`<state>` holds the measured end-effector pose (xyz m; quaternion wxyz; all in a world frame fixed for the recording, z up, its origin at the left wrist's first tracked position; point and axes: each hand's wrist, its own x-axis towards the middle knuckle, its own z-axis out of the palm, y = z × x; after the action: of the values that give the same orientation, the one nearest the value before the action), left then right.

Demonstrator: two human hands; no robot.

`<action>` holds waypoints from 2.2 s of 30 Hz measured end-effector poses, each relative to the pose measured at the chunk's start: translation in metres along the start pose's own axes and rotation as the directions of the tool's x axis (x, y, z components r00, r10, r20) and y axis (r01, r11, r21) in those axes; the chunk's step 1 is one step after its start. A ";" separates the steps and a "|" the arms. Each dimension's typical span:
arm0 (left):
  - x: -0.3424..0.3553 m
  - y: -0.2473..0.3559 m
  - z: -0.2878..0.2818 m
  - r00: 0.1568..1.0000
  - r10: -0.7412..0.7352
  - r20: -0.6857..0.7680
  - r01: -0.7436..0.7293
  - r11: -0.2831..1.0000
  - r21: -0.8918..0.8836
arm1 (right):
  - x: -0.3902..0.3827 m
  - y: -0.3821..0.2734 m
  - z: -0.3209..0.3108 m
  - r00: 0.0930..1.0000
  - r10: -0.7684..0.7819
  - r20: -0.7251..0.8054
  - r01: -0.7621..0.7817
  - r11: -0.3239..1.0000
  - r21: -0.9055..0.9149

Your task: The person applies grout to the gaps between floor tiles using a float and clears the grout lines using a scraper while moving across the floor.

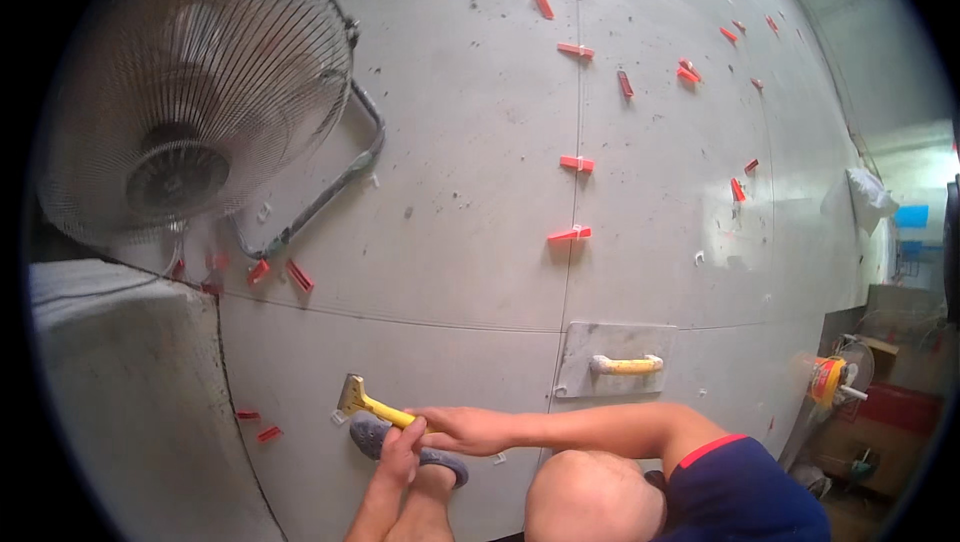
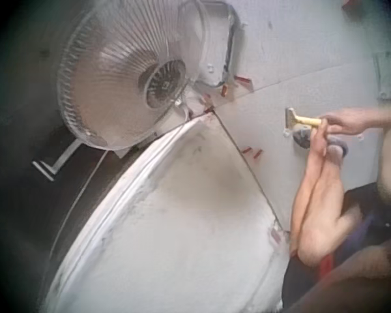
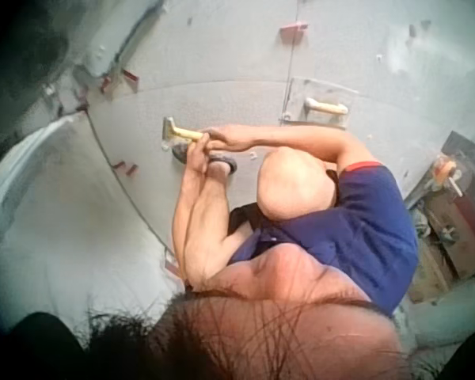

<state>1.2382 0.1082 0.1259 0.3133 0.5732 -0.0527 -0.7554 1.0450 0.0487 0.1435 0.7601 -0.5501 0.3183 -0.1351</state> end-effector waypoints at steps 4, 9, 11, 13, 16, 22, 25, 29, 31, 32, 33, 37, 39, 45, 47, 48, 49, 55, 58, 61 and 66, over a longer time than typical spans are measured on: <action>-0.013 -0.013 -0.030 0.998 0.049 -0.045 -0.052 0.996 -0.070 | -0.108 0.028 -0.073 0.837 0.164 -0.522 -0.452 0.745 -0.491; -0.008 -0.014 -0.020 0.999 0.035 -0.017 -0.032 0.993 0.115 | -0.276 0.101 -0.118 0.718 0.293 -0.631 -0.686 0.448 -0.573; -0.002 -0.012 -0.019 1.000 0.030 0.010 -0.031 0.988 0.152 | -0.284 0.121 -0.128 0.774 0.374 -0.511 -0.630 0.532 -0.565; -0.001 -0.004 -0.017 0.999 0.033 0.002 -0.032 0.973 0.227 | -0.263 0.127 -0.131 0.792 0.314 -0.524 -0.589 0.618 -0.520; 0.002 -0.007 -0.019 0.999 0.045 -0.006 -0.042 0.966 0.256 | -0.193 0.101 -0.143 0.846 0.245 -0.474 -0.481 0.735 -0.478; 0.003 -0.006 -0.017 0.997 0.077 -0.018 -0.063 0.917 0.395 | -0.148 0.079 -0.247 0.547 0.055 -0.835 -0.468 0.847 -0.251; 0.001 -0.009 -0.022 0.995 0.073 -0.067 -0.040 0.915 0.402 | -0.189 0.074 -0.240 0.396 -0.057 -0.917 -0.458 0.853 -0.251; -0.001 -0.018 -0.024 0.990 0.062 -0.123 -0.012 0.931 0.365 | -0.268 0.118 -0.173 0.366 0.207 -0.907 -0.695 0.709 -0.119; 0.001 -0.019 -0.031 0.989 0.084 -0.123 -0.035 0.934 0.356 | -0.280 0.132 -0.127 0.376 0.288 -0.881 -0.694 0.717 -0.061; 0.002 -0.017 -0.029 0.988 0.086 -0.125 -0.035 0.931 0.362 | -0.282 0.135 -0.110 0.415 0.388 -0.823 -0.738 0.673 -0.055; 0.004 -0.015 -0.026 0.988 0.089 -0.125 -0.036 0.928 0.372 | -0.281 0.136 -0.098 0.487 0.420 -0.766 -0.758 0.638 -0.132; 0.013 -0.014 -0.021 0.990 0.119 -0.068 -0.071 0.867 0.493 | -0.236 0.136 -0.099 0.699 0.173 -0.694 -0.605 0.661 -0.444; 0.012 -0.011 -0.023 0.989 0.124 -0.083 -0.062 0.848 0.526 | -0.205 0.123 -0.118 0.619 0.138 -0.773 -0.604 0.713 -0.356; 0.010 0.015 -0.002 0.992 0.084 -0.094 0.002 0.733 0.680 | -0.216 0.111 -0.147 0.138 0.278 -0.951 -0.469 0.864 0.184; 0.007 0.026 0.013 0.991 0.019 -0.133 0.088 0.657 0.748 | -0.248 0.130 -0.147 -0.021 0.328 -0.945 -0.428 0.851 0.305; 0.007 0.028 0.021 0.992 0.015 -0.126 0.091 0.608 0.789 | -0.271 0.150 -0.144 -0.100 0.333 -0.938 -0.445 0.828 0.342; 0.008 0.031 0.029 0.992 0.012 -0.126 0.099 0.556 0.826 | -0.293 0.168 -0.137 -0.173 0.340 -0.924 -0.459 0.803 0.381; 0.012 0.034 0.107 0.981 0.121 0.151 -0.148 -0.036 0.988 | -0.395 0.225 -0.095 -0.531 0.214 -0.820 -0.346 0.828 0.440; 0.017 0.030 0.154 0.956 0.016 0.294 -0.293 -0.062 0.954 | -0.417 0.260 -0.086 -0.541 0.253 -0.802 -0.358 0.794 0.492; 0.033 0.027 0.192 0.951 -0.090 0.297 -0.305 -0.088 0.948 | -0.412 0.268 -0.088 -0.492 0.016 -0.871 -0.564 0.756 0.332; 0.086 0.026 0.219 0.974 0.143 0.177 -0.184 0.037 0.982 | -0.411 0.259 -0.101 -0.433 0.035 -0.901 -0.597 0.737 0.316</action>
<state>1.0393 -0.0202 0.1397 -0.0819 0.6099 -0.6249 -0.4805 0.6308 0.2938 0.0234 0.0756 -0.2055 0.9543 -0.2033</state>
